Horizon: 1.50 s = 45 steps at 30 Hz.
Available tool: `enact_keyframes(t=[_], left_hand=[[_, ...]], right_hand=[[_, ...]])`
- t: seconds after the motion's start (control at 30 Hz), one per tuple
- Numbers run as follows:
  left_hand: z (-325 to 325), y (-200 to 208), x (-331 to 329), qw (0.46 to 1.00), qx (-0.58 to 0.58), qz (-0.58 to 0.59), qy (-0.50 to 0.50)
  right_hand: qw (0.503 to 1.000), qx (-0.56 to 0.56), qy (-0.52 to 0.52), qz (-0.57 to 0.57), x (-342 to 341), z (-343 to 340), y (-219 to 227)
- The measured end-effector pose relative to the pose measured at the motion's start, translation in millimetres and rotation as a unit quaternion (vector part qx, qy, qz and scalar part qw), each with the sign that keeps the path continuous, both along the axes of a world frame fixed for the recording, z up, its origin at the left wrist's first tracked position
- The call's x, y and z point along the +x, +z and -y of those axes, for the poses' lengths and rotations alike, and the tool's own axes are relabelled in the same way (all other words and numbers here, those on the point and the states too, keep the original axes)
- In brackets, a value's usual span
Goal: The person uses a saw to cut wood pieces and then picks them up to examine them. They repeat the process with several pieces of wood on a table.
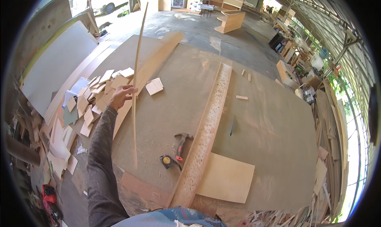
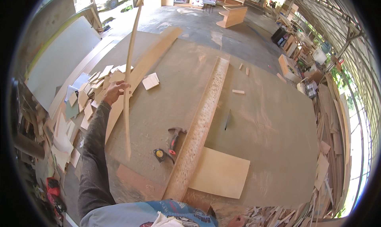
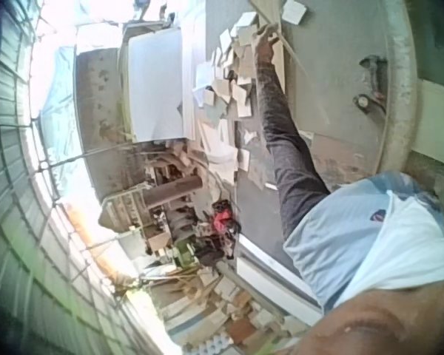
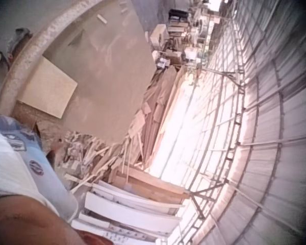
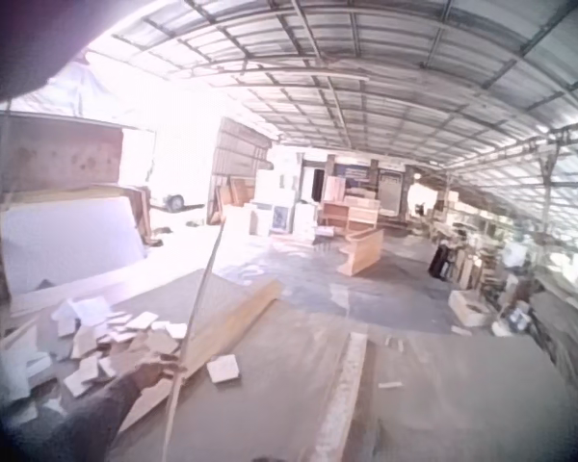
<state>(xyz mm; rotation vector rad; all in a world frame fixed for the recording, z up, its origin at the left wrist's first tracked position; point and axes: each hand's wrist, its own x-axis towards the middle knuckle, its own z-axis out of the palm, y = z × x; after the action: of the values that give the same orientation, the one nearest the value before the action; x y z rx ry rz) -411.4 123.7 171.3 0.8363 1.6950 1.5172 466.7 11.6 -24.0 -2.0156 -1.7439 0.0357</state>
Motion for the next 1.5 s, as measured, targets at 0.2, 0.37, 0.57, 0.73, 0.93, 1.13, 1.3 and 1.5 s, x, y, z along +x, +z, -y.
enact_keyframes(t=[0.2, 0.37, 0.57, 0.73, 0.93, 1.13, 1.3, 1.5], left_hand=[[-23, 29, 104, 0.970, 0.199, 0.135, -0.035], [-66, 33, 240, 0.940, 0.275, 0.202, -0.009], [-73, 20, 404, 0.963, 0.209, 0.158, 0.064], [-62, 5, 495, 0.925, 0.179, 0.334, 0.039], [-62, -36, 463, 0.870, 0.246, 0.425, -0.030], [-47, -40, 481, 0.875, 0.216, 0.412, -0.136], [-52, -42, 526, 0.950, 0.129, 0.277, -0.070], [-54, -35, 574, 0.958, 0.073, 0.278, 0.003]], right_hand=[[0.957, 0.070, 0.002, -0.283, -48, -98, 61], [0.873, 0.030, 0.357, -0.332, -186, -153, 215], [0.909, -0.008, 0.394, -0.134, -246, -145, 251], [0.941, 0.165, 0.271, -0.117, -162, -170, 194], [0.928, 0.169, 0.230, -0.237, -26, -178, 117], [0.944, 0.014, 0.181, -0.276, 54, -175, 88], [0.957, -0.122, 0.197, -0.174, 82, -193, 85], [0.918, -0.120, 0.347, -0.147, 5, -213, 149]])
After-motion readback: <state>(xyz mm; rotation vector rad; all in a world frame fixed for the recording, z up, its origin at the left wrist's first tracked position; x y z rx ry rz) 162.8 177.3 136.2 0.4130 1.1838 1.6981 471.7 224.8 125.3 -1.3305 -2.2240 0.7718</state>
